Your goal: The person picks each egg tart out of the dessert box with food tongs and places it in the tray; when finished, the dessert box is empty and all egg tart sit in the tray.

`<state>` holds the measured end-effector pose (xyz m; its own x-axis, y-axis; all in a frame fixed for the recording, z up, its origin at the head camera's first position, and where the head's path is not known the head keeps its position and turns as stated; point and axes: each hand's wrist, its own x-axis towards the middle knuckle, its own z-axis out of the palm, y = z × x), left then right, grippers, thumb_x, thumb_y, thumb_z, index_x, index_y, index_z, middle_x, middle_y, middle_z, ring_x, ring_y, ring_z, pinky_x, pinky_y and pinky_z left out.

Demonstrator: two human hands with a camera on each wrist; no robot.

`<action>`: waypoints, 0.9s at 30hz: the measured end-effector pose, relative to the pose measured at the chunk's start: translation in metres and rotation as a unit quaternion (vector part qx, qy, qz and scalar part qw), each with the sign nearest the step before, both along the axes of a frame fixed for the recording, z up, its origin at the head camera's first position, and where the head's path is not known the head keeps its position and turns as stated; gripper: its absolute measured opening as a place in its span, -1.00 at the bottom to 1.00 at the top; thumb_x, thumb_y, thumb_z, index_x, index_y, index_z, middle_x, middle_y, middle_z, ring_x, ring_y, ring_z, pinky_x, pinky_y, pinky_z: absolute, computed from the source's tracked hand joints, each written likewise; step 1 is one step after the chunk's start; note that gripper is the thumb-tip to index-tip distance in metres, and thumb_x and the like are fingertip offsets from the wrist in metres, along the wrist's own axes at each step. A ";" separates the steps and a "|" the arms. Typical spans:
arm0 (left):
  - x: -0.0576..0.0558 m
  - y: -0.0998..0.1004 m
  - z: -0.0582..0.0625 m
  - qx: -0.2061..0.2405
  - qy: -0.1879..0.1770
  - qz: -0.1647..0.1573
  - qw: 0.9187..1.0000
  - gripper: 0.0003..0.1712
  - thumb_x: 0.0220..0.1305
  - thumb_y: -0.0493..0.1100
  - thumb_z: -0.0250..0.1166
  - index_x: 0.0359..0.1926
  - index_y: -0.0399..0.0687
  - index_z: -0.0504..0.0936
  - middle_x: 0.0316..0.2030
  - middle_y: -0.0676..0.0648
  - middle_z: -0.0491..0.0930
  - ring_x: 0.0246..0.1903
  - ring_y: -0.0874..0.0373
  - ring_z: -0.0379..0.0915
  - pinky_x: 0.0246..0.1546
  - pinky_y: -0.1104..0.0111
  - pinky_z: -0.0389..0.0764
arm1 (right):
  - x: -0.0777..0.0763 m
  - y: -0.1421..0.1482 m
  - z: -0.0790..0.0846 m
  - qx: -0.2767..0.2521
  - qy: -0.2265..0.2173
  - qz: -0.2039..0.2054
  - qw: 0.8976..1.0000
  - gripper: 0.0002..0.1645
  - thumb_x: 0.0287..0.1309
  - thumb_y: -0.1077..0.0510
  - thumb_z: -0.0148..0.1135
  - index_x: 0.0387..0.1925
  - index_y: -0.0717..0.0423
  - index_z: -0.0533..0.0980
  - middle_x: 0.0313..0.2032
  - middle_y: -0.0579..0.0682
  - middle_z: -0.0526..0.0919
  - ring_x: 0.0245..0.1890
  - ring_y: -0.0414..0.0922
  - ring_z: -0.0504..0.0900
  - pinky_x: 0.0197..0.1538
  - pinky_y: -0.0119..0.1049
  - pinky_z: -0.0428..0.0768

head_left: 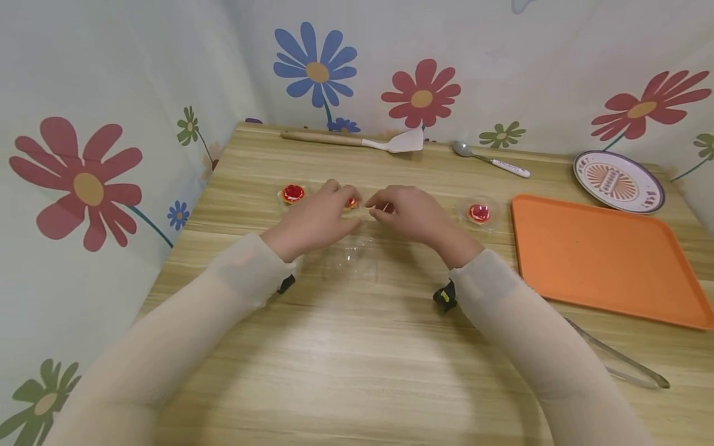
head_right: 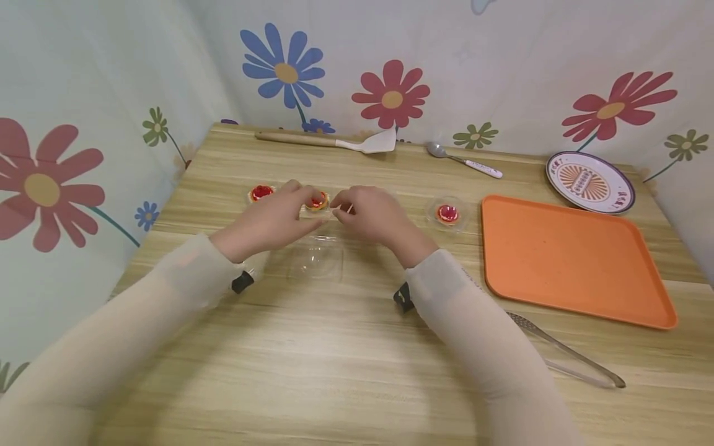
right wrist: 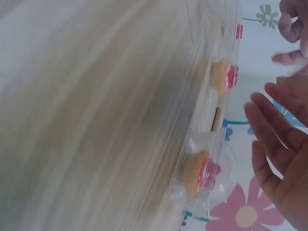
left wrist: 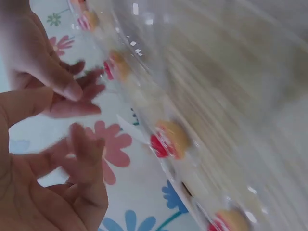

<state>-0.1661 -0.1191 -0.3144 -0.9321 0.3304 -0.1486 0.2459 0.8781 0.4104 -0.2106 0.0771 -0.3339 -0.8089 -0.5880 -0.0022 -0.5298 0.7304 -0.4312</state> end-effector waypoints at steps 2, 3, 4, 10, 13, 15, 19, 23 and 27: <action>-0.003 0.006 0.002 0.006 0.001 -0.001 1.000 -0.29 0.40 0.10 0.16 0.47 0.00 0.24 0.21 -0.18 0.32 -0.31 0.00 0.50 -0.41 0.22 0.60 | 0.000 0.004 0.002 0.000 0.026 -0.005 1.000 -0.69 0.30 0.06 0.26 0.03 0.03 0.66 -0.14 0.00 0.65 -0.09 -0.05 0.55 0.04 -0.13 0.51; -0.005 0.009 0.003 0.006 0.004 -0.005 1.000 -0.24 0.41 0.09 0.15 0.51 -0.02 0.17 0.23 -0.20 0.30 -0.27 0.00 0.50 -0.37 0.22 0.61 | -0.001 0.006 0.003 0.004 0.040 -0.008 0.999 -0.67 0.28 0.07 0.29 0.05 0.02 0.66 -0.09 0.02 0.62 -0.04 -0.01 0.51 0.08 -0.09 0.48; -0.007 0.013 0.004 0.002 0.006 -0.011 1.000 -0.21 0.41 0.07 0.14 0.54 -0.03 0.10 0.26 -0.22 0.27 -0.20 -0.02 0.51 -0.30 0.20 0.62 | -0.001 0.008 0.004 0.008 0.051 -0.012 0.999 -0.64 0.25 0.08 0.31 0.07 0.01 0.65 -0.03 0.05 0.59 0.03 0.03 0.46 0.13 -0.03 0.43; -0.025 0.035 0.005 -0.014 -0.003 -0.040 0.999 -0.04 0.29 -0.09 0.21 0.57 -0.11 -0.09 0.40 -0.25 0.18 0.35 -0.13 0.18 0.27 0.04 0.37 | -0.002 0.019 0.003 0.069 0.048 -0.042 0.996 -0.22 0.13 0.05 0.37 0.40 -0.15 0.37 0.43 0.10 0.19 0.43 0.20 0.01 0.32 0.30 0.07; -0.032 0.047 0.005 -0.023 -0.021 -0.049 0.998 0.00 0.26 -0.14 0.21 0.57 -0.17 -0.16 0.45 -0.28 0.11 0.38 -0.14 0.17 0.30 0.06 0.35 | -0.005 0.024 0.001 0.089 0.035 -0.053 0.994 -0.06 0.10 -0.02 0.41 0.49 -0.11 0.22 0.50 0.10 0.08 0.49 0.20 -0.09 0.36 0.33 0.02; -0.035 0.054 0.004 -0.028 -0.029 -0.054 0.998 -0.01 0.28 -0.16 0.19 0.56 -0.23 -0.17 0.43 -0.31 0.13 0.34 -0.14 0.24 0.27 0.09 0.38 | -0.006 0.027 -0.001 0.093 0.028 -0.058 0.994 0.02 0.09 -0.05 0.43 0.52 -0.05 0.16 0.51 0.13 0.08 0.49 0.20 -0.06 0.37 0.32 0.04; -0.039 0.065 0.000 -0.033 -0.045 -0.053 0.997 -0.06 0.36 -0.13 0.15 0.55 -0.30 -0.18 0.43 -0.34 0.13 0.32 -0.13 0.26 0.25 0.11 0.39 | -0.009 0.032 -0.006 0.087 0.024 -0.064 0.994 0.04 0.12 -0.04 0.42 0.53 0.07 0.12 0.49 0.18 0.10 0.47 0.18 0.06 0.40 0.22 0.13; -0.047 0.075 -0.006 -0.052 -0.053 -0.050 0.996 -0.08 0.39 -0.06 0.15 0.53 -0.35 -0.12 0.43 -0.35 0.12 0.33 -0.12 0.24 0.28 0.11 0.37 | -0.011 0.035 -0.008 0.087 0.028 -0.066 0.994 -0.01 0.15 -0.04 0.40 0.50 0.12 0.16 0.46 0.20 0.16 0.44 0.19 0.14 0.41 0.14 0.20; -0.051 0.082 -0.011 -0.073 -0.051 -0.053 0.995 -0.14 0.40 -0.05 0.14 0.51 -0.39 -0.02 0.41 -0.35 0.16 0.33 -0.09 0.22 0.29 0.15 0.36 | -0.013 0.038 -0.010 0.090 0.033 -0.060 0.994 -0.08 0.16 -0.01 0.40 0.46 0.16 0.23 0.39 0.20 0.28 0.38 0.17 0.26 0.39 0.07 0.27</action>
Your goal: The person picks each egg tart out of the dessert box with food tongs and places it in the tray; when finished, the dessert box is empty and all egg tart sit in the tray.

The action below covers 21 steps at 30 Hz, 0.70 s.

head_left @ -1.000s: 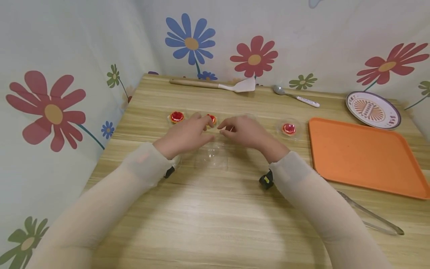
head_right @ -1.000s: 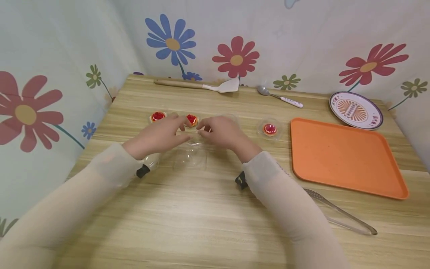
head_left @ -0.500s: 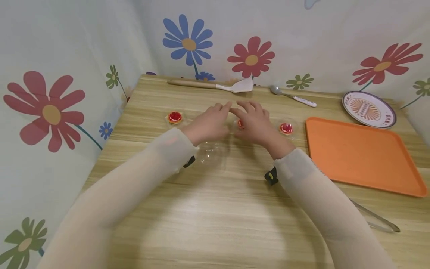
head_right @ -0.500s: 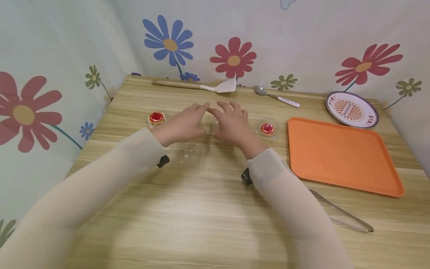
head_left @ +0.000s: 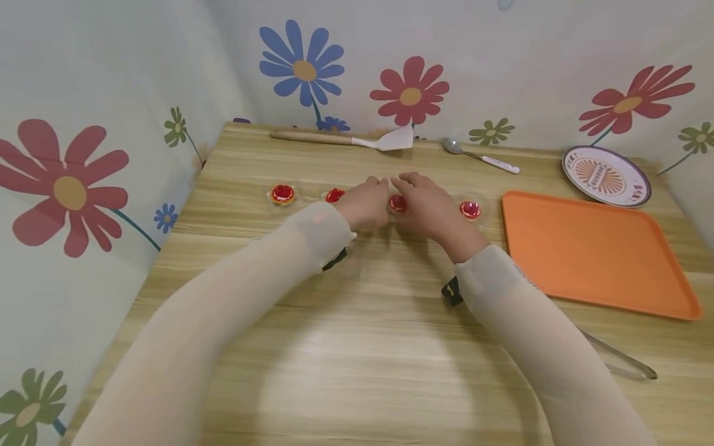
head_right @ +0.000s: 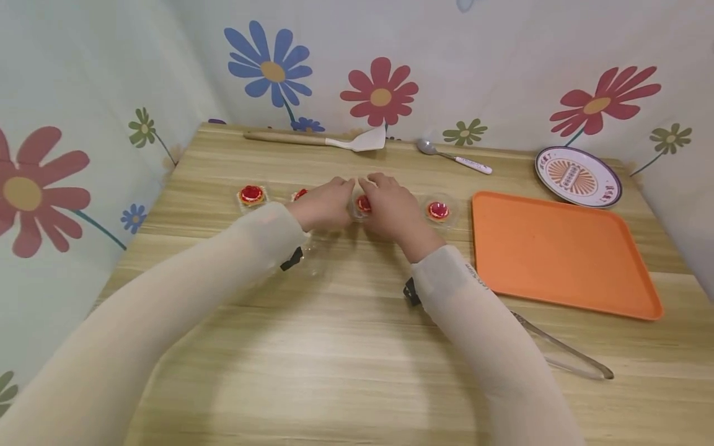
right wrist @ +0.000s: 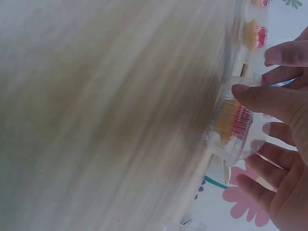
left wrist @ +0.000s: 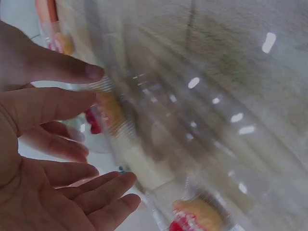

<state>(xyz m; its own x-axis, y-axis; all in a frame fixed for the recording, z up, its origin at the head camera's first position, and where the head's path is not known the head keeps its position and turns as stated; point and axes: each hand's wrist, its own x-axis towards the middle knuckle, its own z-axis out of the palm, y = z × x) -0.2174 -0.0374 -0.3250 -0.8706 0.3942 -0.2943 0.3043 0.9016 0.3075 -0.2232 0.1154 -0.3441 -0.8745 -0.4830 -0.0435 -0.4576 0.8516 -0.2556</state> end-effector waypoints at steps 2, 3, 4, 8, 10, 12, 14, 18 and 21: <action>-0.001 0.001 -0.001 -0.001 -0.002 0.002 1.000 -0.16 0.39 -0.08 0.14 0.50 -0.40 0.02 0.39 -0.34 0.18 0.32 -0.07 0.23 0.29 0.16 0.36 | -0.001 0.000 -0.001 -0.001 -0.001 0.008 1.000 -0.12 0.18 0.01 0.38 0.44 0.19 0.26 0.34 0.20 0.35 0.35 0.16 0.32 0.38 0.03 0.29; -0.001 0.002 -0.001 0.000 -0.001 -0.001 1.000 -0.18 0.38 -0.10 0.15 0.49 -0.39 0.05 0.37 -0.33 0.21 0.29 -0.06 0.24 0.27 0.16 0.39 | -0.001 0.000 -0.001 -0.001 -0.001 0.010 1.000 -0.14 0.19 0.01 0.38 0.43 0.20 0.28 0.32 0.20 0.37 0.32 0.15 0.34 0.38 0.01 0.30; -0.001 0.003 -0.001 0.003 -0.001 -0.003 1.000 -0.21 0.37 -0.11 0.16 0.48 -0.38 0.09 0.35 -0.32 0.24 0.26 -0.06 0.26 0.23 0.17 0.42 | -0.002 0.000 -0.002 -0.002 -0.001 0.013 1.000 -0.16 0.20 0.02 0.37 0.42 0.21 0.29 0.30 0.21 0.39 0.31 0.15 0.36 0.38 0.01 0.30; -0.003 0.008 -0.003 0.009 0.015 -0.019 1.000 -0.31 0.36 -0.19 0.13 0.45 -0.34 0.21 0.34 -0.32 0.27 0.21 -0.08 0.25 0.09 0.16 0.53 | -0.002 0.000 -0.001 -0.001 0.005 0.015 1.000 -0.19 0.20 0.04 0.37 0.40 0.24 0.32 0.26 0.23 0.43 0.28 0.16 0.40 0.37 0.00 0.31; -0.004 0.010 -0.005 0.007 0.024 -0.019 1.000 -0.33 0.35 -0.22 0.09 0.43 -0.36 0.22 0.34 -0.35 0.25 0.19 -0.09 0.30 0.05 0.16 0.56 | -0.002 0.000 0.000 0.003 0.007 0.016 1.000 -0.22 0.22 0.05 0.35 0.38 0.25 0.33 0.27 0.23 0.45 0.28 0.16 0.41 0.37 0.00 0.32; -0.005 0.012 -0.007 0.005 0.034 -0.016 0.999 -0.37 0.36 -0.25 0.06 0.41 -0.37 0.25 0.34 -0.37 0.26 0.19 -0.13 0.32 0.06 0.16 0.56 | -0.002 -0.001 0.001 0.009 0.006 0.015 1.000 -0.28 0.26 0.06 0.30 0.37 0.25 0.35 0.27 0.22 0.46 0.28 0.15 0.42 0.36 0.01 0.33; -0.006 0.014 -0.009 0.006 0.041 -0.008 0.999 -0.41 0.37 -0.27 0.04 0.38 -0.39 0.29 0.32 -0.40 0.28 0.21 -0.16 0.35 0.10 0.14 0.55 | -0.002 -0.003 0.002 0.014 0.006 0.015 1.000 -0.33 0.30 0.05 0.26 0.36 0.23 0.37 0.28 0.21 0.46 0.28 0.15 0.44 0.35 0.01 0.34; -0.008 0.016 -0.013 0.005 0.057 -0.004 0.998 -0.50 0.39 -0.29 0.02 0.32 -0.33 0.42 0.29 -0.35 0.37 0.26 -0.19 0.32 0.14 0.12 0.53 | -0.003 -0.004 0.000 0.033 0.008 0.014 0.999 -0.38 0.35 0.02 0.19 0.35 0.18 0.39 0.31 0.19 0.44 0.26 0.14 0.47 0.33 0.01 0.38; -0.009 0.017 -0.014 0.000 0.070 -0.008 0.997 -0.53 0.39 -0.30 0.03 0.29 -0.32 0.46 0.26 -0.31 0.43 0.27 -0.20 0.32 0.16 0.10 0.52 | -0.004 -0.003 -0.001 0.044 0.011 0.016 0.999 -0.39 0.35 0.02 0.19 0.35 0.17 0.40 0.32 0.21 0.43 0.26 0.16 0.47 0.32 0.04 0.39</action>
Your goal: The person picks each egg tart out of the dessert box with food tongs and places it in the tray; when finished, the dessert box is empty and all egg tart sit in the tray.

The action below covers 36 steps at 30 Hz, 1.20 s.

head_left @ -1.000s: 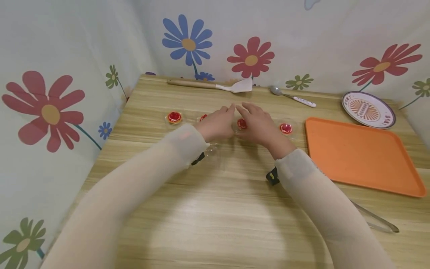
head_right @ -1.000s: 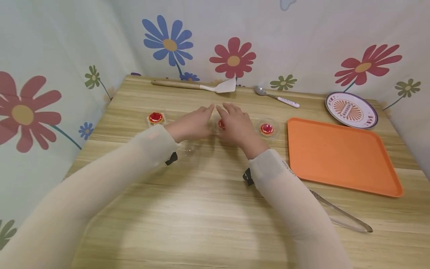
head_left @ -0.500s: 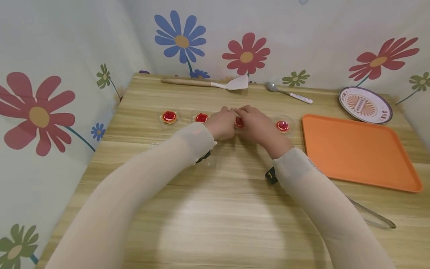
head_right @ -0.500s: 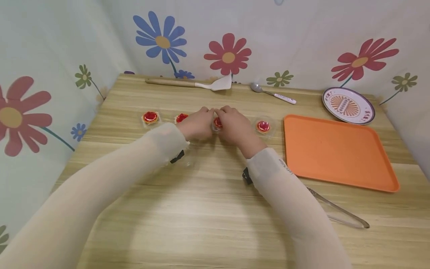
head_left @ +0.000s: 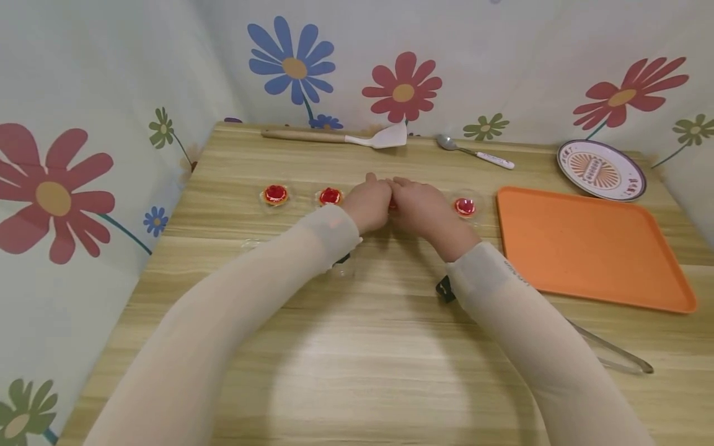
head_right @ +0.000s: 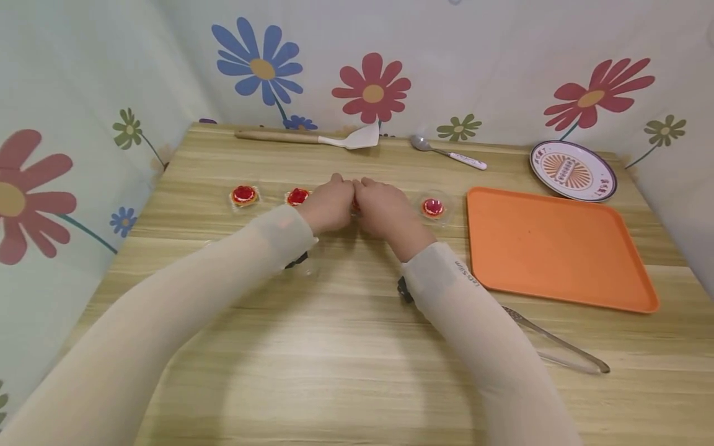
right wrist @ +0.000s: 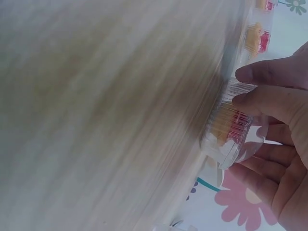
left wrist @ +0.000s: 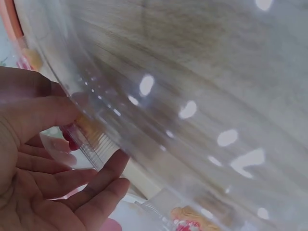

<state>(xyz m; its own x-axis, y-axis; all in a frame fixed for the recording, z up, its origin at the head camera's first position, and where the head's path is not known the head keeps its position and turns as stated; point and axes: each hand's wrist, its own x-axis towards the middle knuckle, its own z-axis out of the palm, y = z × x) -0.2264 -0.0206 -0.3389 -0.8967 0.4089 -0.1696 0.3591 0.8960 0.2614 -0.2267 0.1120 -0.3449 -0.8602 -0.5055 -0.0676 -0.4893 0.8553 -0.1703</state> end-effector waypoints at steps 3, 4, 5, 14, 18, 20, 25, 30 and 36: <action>0.000 0.000 -0.001 -0.006 0.012 -0.004 1.000 -0.56 0.39 -0.28 0.06 0.24 -0.31 0.50 0.18 -0.29 0.51 0.19 -0.19 0.40 0.14 0.09 0.53 | -0.001 0.000 0.001 0.001 -0.001 0.004 1.000 -0.41 0.32 0.04 0.22 0.31 0.19 0.44 0.30 0.24 0.45 0.25 0.17 0.48 0.31 0.07 0.39; 0.000 0.000 -0.002 -0.008 0.016 -0.005 1.000 -0.57 0.38 -0.27 0.07 0.22 -0.30 0.51 0.15 -0.27 0.53 0.15 -0.18 0.44 0.13 0.09 0.53 | -0.001 0.000 0.001 0.001 -0.003 0.008 1.000 -0.42 0.31 0.05 0.23 0.29 0.19 0.45 0.29 0.25 0.46 0.25 0.18 0.48 0.31 0.08 0.39; 0.000 0.000 -0.003 -0.009 0.019 -0.005 1.000 -0.58 0.39 -0.26 0.09 0.21 -0.29 0.52 0.12 -0.26 0.55 0.11 -0.15 0.46 0.11 0.10 0.54 | -0.002 0.000 0.002 0.002 -0.004 0.011 1.000 -0.43 0.30 0.06 0.24 0.28 0.19 0.46 0.28 0.26 0.47 0.26 0.19 0.47 0.31 0.09 0.38; -0.003 -0.002 -0.009 -0.014 0.033 -0.006 0.999 -0.70 0.37 -0.22 0.17 0.08 -0.15 0.61 -0.05 -0.15 0.61 -0.02 -0.06 0.51 0.01 0.10 0.59 | -0.004 0.003 0.008 0.031 -0.002 0.059 0.998 -0.41 0.14 0.15 0.36 0.19 0.27 0.48 0.28 0.33 0.44 0.14 0.23 0.55 0.23 0.09 0.47; -0.003 -0.003 -0.010 -0.017 0.032 -0.007 0.999 -0.74 0.33 -0.25 0.19 0.00 -0.11 0.64 -0.10 -0.12 0.64 -0.07 -0.04 0.55 -0.03 0.11 0.61 | -0.005 0.003 0.011 0.051 0.006 0.081 0.995 -0.37 0.06 0.14 0.43 0.17 0.31 0.50 0.25 0.34 0.46 0.10 0.23 0.59 0.21 0.07 0.49; -0.004 -0.004 -0.010 -0.018 0.033 -0.007 0.999 -0.76 0.31 -0.27 0.19 -0.04 -0.10 0.65 -0.13 -0.11 0.65 -0.11 -0.03 0.58 -0.08 0.12 0.63 | -0.005 0.003 0.012 0.057 0.011 0.088 0.994 -0.35 0.03 0.14 0.45 0.14 0.33 0.51 0.23 0.34 0.48 0.09 0.23 0.59 0.20 0.06 0.50; -0.005 -0.006 -0.010 -0.010 0.033 -0.013 0.999 -0.81 0.32 -0.26 0.19 -0.10 -0.11 0.67 -0.17 -0.11 0.66 -0.18 0.00 0.60 -0.13 0.15 0.64 | -0.005 0.001 0.009 0.062 0.022 0.083 0.994 -0.40 0.03 0.16 0.43 0.11 0.33 0.51 0.16 0.29 0.54 0.00 0.22 0.63 0.17 0.08 0.51; -0.004 -0.009 -0.005 -0.005 0.036 -0.035 0.999 -0.85 0.28 -0.24 0.24 -0.17 -0.15 0.68 -0.21 -0.11 0.67 -0.23 0.02 0.58 -0.13 0.17 0.62 | 0.000 0.001 -0.001 0.056 0.064 0.075 0.993 -0.62 0.13 0.21 0.35 -0.04 0.29 0.52 -0.14 0.13 0.56 -0.26 0.11 0.63 -0.04 0.04 0.61; -0.003 -0.011 -0.001 -0.017 0.034 -0.057 0.998 -0.86 0.27 -0.26 0.24 -0.20 -0.17 0.68 -0.23 -0.12 0.66 -0.27 0.01 0.57 -0.15 0.17 0.61 | 0.003 0.003 -0.005 0.049 0.081 0.075 0.993 -0.55 0.09 0.21 0.43 0.00 0.29 0.52 -0.15 0.11 0.56 -0.25 0.10 0.64 -0.06 0.00 0.64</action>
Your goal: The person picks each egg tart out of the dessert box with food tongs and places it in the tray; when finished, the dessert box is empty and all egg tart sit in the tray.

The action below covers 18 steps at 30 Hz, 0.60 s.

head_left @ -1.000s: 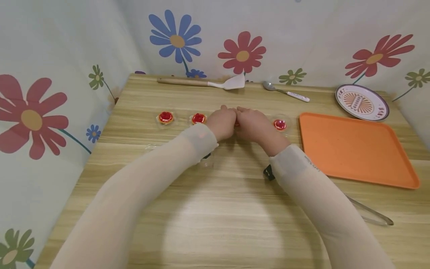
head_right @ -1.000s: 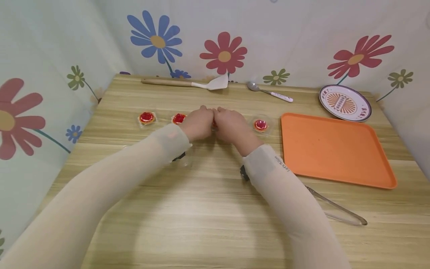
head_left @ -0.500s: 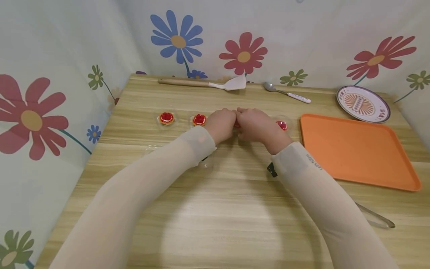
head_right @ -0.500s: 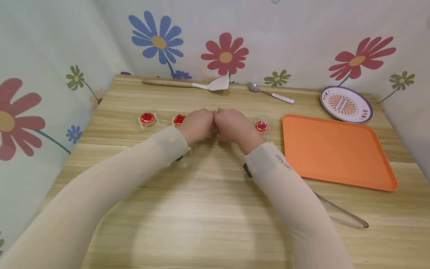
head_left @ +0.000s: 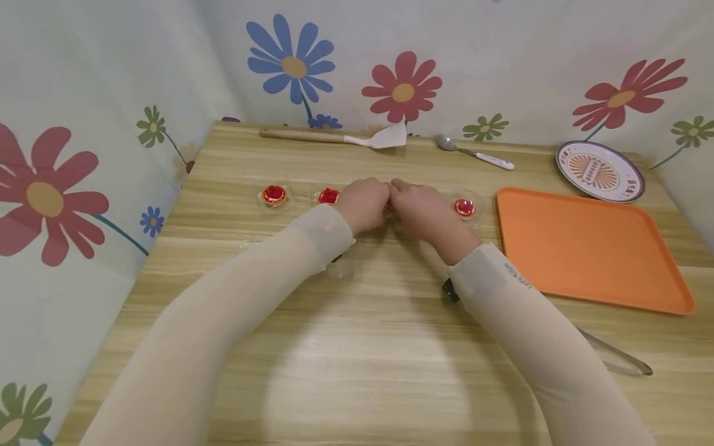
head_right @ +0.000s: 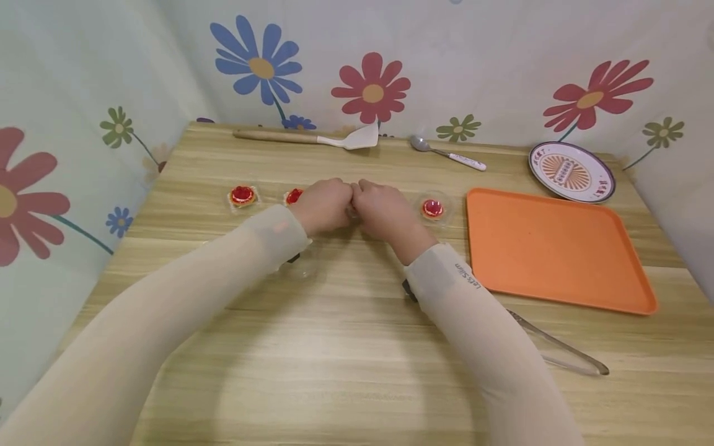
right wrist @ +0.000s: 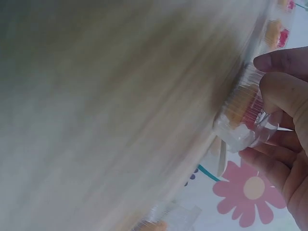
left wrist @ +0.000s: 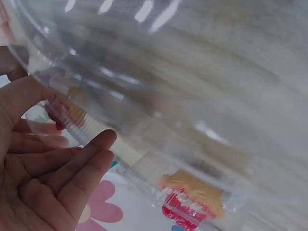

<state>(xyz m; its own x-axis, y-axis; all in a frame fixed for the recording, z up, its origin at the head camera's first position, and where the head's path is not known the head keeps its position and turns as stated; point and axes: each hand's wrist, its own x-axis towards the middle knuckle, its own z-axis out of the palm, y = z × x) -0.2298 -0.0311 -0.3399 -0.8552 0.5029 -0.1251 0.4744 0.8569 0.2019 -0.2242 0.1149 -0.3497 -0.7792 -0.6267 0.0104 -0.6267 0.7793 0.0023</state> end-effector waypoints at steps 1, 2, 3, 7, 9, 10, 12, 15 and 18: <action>0.000 0.000 0.001 -0.003 -0.003 -0.002 1.000 -0.86 0.28 -0.25 0.23 -0.19 -0.17 0.68 -0.23 -0.12 0.66 -0.27 0.02 0.56 -0.14 0.17 0.61 | 0.000 0.000 0.000 0.001 -0.001 0.000 1.000 -0.53 0.08 0.20 0.44 0.01 0.29 0.52 -0.15 0.12 0.56 -0.24 0.10 0.64 -0.06 0.00 0.64; 0.000 0.000 0.001 -0.006 -0.007 -0.004 1.000 -0.85 0.30 -0.24 0.22 -0.19 -0.17 0.68 -0.23 -0.12 0.66 -0.28 0.03 0.55 -0.15 0.18 0.61 | 0.000 0.000 0.001 0.004 -0.003 -0.001 1.000 -0.51 0.08 0.19 0.46 0.02 0.29 0.52 -0.14 0.12 0.56 -0.23 0.09 0.64 -0.05 0.00 0.64; 0.000 0.001 0.002 -0.010 -0.011 -0.004 1.000 -0.85 0.31 -0.23 0.22 -0.18 -0.17 0.67 -0.23 -0.12 0.66 -0.29 0.04 0.55 -0.15 0.18 0.61 | 0.000 0.000 0.001 0.007 -0.004 -0.001 1.000 -0.49 0.08 0.18 0.47 0.04 0.29 0.52 -0.13 0.11 0.56 -0.22 0.09 0.64 -0.04 0.00 0.64; 0.000 0.001 0.004 -0.020 -0.025 -0.004 0.999 -0.85 0.30 -0.21 0.21 -0.20 -0.17 0.65 -0.26 -0.12 0.64 -0.33 0.05 0.50 -0.20 0.20 0.59 | 0.000 0.000 0.002 0.009 -0.006 -0.002 1.000 -0.49 0.08 0.18 0.47 0.05 0.26 0.52 -0.12 0.10 0.57 -0.23 0.07 0.64 -0.05 -0.01 0.65; -0.001 0.000 0.005 -0.022 -0.030 -0.002 0.999 -0.86 0.27 -0.20 0.22 -0.22 -0.17 0.64 -0.29 -0.11 0.63 -0.36 0.05 0.47 -0.22 0.21 0.57 | 0.000 0.000 0.003 0.006 -0.005 0.000 1.000 -0.50 0.08 0.19 0.47 0.05 0.25 0.53 -0.12 0.10 0.57 -0.23 0.07 0.64 -0.05 -0.02 0.65; -0.001 0.000 0.005 -0.022 -0.032 -0.001 0.999 -0.86 0.26 -0.20 0.22 -0.23 -0.16 0.64 -0.30 -0.10 0.62 -0.36 0.05 0.46 -0.23 0.22 0.56 | 0.000 0.000 0.003 0.004 -0.004 0.001 1.000 -0.52 0.08 0.20 0.46 0.04 0.25 0.53 -0.13 0.10 0.57 -0.24 0.07 0.63 -0.06 -0.01 0.65; -0.002 0.000 0.004 -0.024 -0.035 0.000 0.999 -0.86 0.24 -0.19 0.22 -0.25 -0.15 0.63 -0.32 -0.08 0.61 -0.38 0.05 0.45 -0.24 0.22 0.54 | 0.001 0.000 0.005 0.001 -0.005 0.004 1.000 -0.54 0.09 0.21 0.45 0.03 0.25 0.54 -0.15 0.10 0.57 -0.26 0.07 0.63 -0.07 -0.01 0.65; -0.004 0.000 0.004 -0.030 -0.042 -0.006 0.999 -0.86 0.24 -0.16 0.21 -0.26 -0.13 0.63 -0.34 -0.07 0.61 -0.39 0.05 0.44 -0.25 0.23 0.52 | 0.001 0.000 0.005 0.004 -0.005 0.005 1.000 -0.56 0.11 0.22 0.43 0.03 0.24 0.54 -0.17 0.09 0.56 -0.28 0.06 0.62 -0.08 -0.02 0.66; -0.003 0.000 0.006 -0.039 -0.041 -0.019 0.998 -0.83 0.28 -0.10 0.20 -0.27 -0.11 0.62 -0.35 -0.07 0.61 -0.37 0.04 0.45 -0.21 0.21 0.54 | 0.001 0.000 0.006 0.012 -0.003 0.007 1.000 -0.59 0.14 0.23 0.40 0.02 0.25 0.54 -0.18 0.10 0.56 -0.28 0.07 0.62 -0.09 -0.02 0.65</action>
